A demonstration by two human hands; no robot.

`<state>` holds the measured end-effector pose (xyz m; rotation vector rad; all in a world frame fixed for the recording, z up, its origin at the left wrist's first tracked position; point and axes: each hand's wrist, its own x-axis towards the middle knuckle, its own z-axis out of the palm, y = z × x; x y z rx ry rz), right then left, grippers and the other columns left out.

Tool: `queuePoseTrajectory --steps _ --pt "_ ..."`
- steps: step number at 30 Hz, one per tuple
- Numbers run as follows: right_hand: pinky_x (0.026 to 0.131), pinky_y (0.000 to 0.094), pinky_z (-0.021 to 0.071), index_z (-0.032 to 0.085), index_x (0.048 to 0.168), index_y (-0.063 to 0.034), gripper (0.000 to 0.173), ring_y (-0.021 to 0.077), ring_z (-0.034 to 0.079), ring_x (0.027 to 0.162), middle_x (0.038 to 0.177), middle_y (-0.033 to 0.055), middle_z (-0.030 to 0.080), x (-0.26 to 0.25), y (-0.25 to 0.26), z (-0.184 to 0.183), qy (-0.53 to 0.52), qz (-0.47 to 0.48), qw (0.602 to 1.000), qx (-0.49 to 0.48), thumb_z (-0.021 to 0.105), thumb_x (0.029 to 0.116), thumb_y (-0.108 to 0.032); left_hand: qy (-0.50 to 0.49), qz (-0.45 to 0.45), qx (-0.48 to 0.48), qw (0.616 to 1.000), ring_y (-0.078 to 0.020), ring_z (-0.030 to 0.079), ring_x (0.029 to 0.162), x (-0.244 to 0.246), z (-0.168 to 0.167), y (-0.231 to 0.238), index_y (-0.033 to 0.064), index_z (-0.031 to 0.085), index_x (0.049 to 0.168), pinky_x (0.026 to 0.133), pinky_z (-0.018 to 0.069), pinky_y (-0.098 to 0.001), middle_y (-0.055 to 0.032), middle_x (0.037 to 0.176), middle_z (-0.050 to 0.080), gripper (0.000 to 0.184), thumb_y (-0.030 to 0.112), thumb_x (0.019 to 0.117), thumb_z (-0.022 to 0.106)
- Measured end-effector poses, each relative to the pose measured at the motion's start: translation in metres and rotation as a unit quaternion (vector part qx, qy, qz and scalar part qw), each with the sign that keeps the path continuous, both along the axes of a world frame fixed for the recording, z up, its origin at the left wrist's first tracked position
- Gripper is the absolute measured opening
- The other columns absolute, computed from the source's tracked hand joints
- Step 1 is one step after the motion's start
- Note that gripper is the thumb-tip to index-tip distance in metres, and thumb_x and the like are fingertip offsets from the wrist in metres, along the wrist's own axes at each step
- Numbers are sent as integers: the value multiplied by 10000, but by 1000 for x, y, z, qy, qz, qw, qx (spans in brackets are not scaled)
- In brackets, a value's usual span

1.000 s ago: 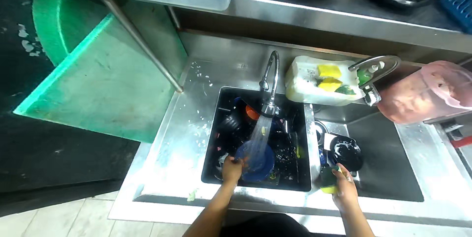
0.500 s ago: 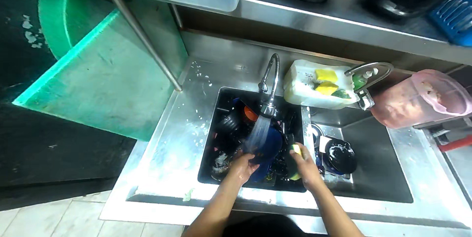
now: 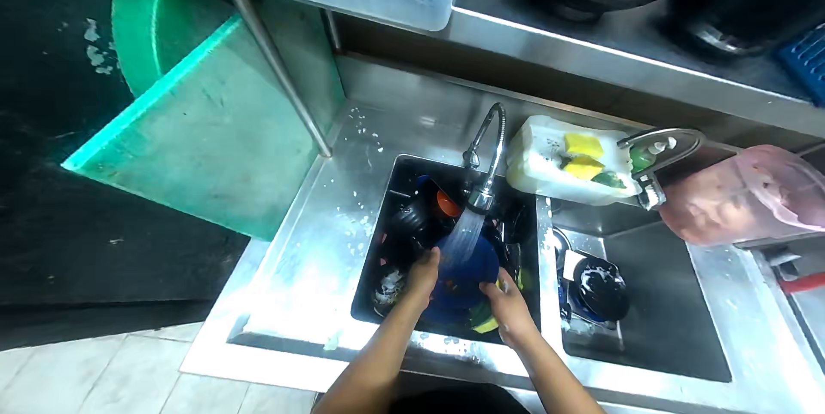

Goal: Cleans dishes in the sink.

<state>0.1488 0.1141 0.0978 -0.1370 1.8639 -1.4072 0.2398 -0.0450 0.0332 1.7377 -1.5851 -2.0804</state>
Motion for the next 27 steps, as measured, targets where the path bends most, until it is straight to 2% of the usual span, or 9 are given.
queuePoseTrajectory --steps 3,5,7,10,12,15,17,21,27 --pt "879 412 614 559 1383 -67 424 221 690 1078 1230 133 677 -7 4 0 -40 -37 999 3 597 961 -54 80 -8 26 996 -322 591 1270 4 3 8 68 465 1479 1032 522 -545 -193 1385 592 685 357 930 755" --pt "861 428 619 552 1392 -64 433 239 697 1062 1223 148 679 -12 9 -4 -63 -64 996 6 593 962 -83 115 54 159 979 -321 632 1209 7 12 12 129 404 1519 941 573 -533 -178 1368 603 683 178 931 747" --pt "855 432 610 523 1397 -69 450 243 683 1064 1237 153 655 -18 14 -7 -49 -92 994 36 635 973 -167 130 131 271 945 -324 683 1084 9 19 14 84 452 1444 862 600 -484 -200 1264 645 515 112 969 651" --pt "749 465 563 493 1352 -47 449 258 655 916 1100 171 642 -30 17 -4 89 -115 982 117 631 996 -283 150 176 352 907 -393 683 1104 15 27 15 34 439 1433 874 613 -533 -251 1311 618 448 122 1008 551" --pt "760 479 575 490 1328 -28 400 257 673 891 1049 161 655 -38 16 9 205 -16 964 169 569 997 -239 168 192 370 893 -443 671 1120 17 35 14 -1 414 1437 868 614 -582 -288 1347 584 450 145 1024 519" --pt "1091 501 479 611 1333 -53 426 288 599 1269 1374 142 620 -38 6 20 358 301 849 244 576 972 -276 198 260 373 868 -418 671 1105 10 48 15 11 478 1392 869 595 -582 -270 1292 617 417 193 1019 523" --pt "1185 552 358 607 1406 -125 449 340 466 1423 1547 133 499 -26 -3 15 393 438 769 249 491 1029 -339 245 289 366 850 -387 658 1124 0 49 17 51 516 1377 900 565 -596 -234 1263 638 416 300 1046 472" --pt "1223 485 326 602 1424 -102 431 296 426 1465 1551 82 511 -8 -27 15 381 468 781 161 410 1073 -262 308 248 365 843 -322 653 1162 -9 57 27 117 541 1407 965 542 -565 -173 1264 667 698 662 1030 325" --pt "1186 534 372 677 1329 -137 370 304 413 1468 1533 78 522 -57 -50 1 443 424 755 234 446 1070 -264 304 213 376 849 -443 627 1208 -2 68 37 112 455 1482 938 539 -671 -234 1368 605 488 414 1109 362"
